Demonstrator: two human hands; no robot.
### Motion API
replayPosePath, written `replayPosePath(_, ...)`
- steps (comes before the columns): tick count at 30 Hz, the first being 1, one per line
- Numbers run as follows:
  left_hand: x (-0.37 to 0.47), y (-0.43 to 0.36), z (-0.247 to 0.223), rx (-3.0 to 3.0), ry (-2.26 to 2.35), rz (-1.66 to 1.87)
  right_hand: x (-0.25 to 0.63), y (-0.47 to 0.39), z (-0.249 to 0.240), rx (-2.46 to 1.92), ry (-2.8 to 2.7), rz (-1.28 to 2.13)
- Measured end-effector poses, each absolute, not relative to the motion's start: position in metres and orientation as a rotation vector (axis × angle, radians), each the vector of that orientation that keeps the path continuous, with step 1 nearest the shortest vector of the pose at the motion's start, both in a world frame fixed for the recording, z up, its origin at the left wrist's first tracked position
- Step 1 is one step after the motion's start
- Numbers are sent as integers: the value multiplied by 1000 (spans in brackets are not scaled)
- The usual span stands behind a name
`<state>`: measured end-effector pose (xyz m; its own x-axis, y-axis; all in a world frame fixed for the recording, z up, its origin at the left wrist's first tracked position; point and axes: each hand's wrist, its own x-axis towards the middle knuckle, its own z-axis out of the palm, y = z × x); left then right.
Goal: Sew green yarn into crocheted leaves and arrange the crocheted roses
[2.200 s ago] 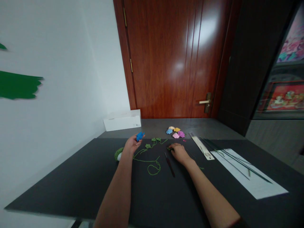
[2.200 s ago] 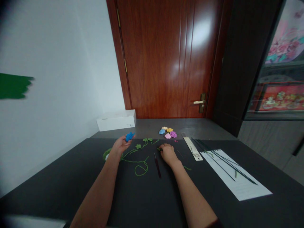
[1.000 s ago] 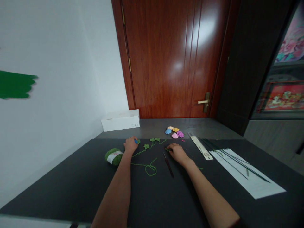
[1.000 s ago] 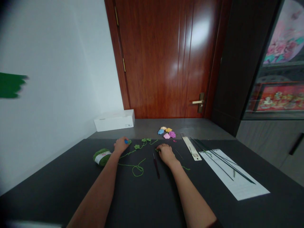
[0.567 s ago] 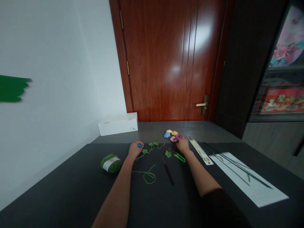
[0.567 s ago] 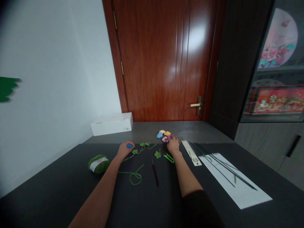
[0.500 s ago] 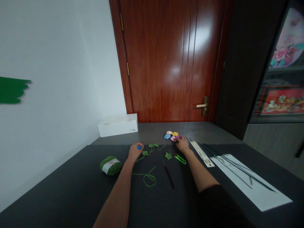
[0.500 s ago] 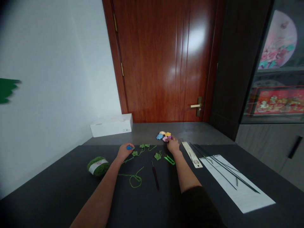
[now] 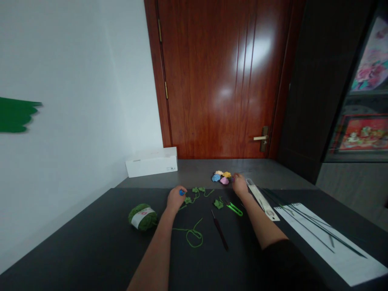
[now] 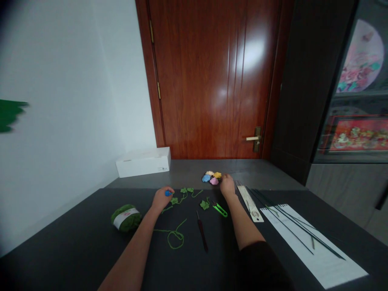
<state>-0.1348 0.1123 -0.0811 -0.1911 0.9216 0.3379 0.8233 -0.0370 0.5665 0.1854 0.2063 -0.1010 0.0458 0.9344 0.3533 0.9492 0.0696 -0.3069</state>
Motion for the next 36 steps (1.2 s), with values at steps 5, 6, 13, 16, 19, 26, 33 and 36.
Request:
replayPosePath(5, -136, 110, -78, 1895, 2076, 1083, 165, 221, -95, -1759, -2108, 45)
replayPosePath(6, -137, 109, -77, 1893, 2076, 1086, 164, 220, -95, -1749, -2129, 53)
replayPosePath(13, -136, 110, -79, 1916, 2085, 1078, 181, 203, -100, -1707, -2113, 6)
replayPosePath(16, -134, 109, -77, 1893, 2138, 1072, 187, 203, -98, -1771, -2038, -47)
replayPosePath(19, -136, 108, -74, 1838, 2219, 1105, 179, 205, -96, -1760, -2092, -70)
replayPosePath(26, -145, 106, -75, 1633, 2463, 1160, 155, 192, -92, -1742, -2159, -116)
replayPosePath(33, -146, 100, -71, 1741, 2629, 1020, 159, 148, -79, -1609, -2260, -92)
replayPosePath(36, -145, 98, -73, 1792, 2641, 928, 155, 125, -82, -1524, -2354, -37)
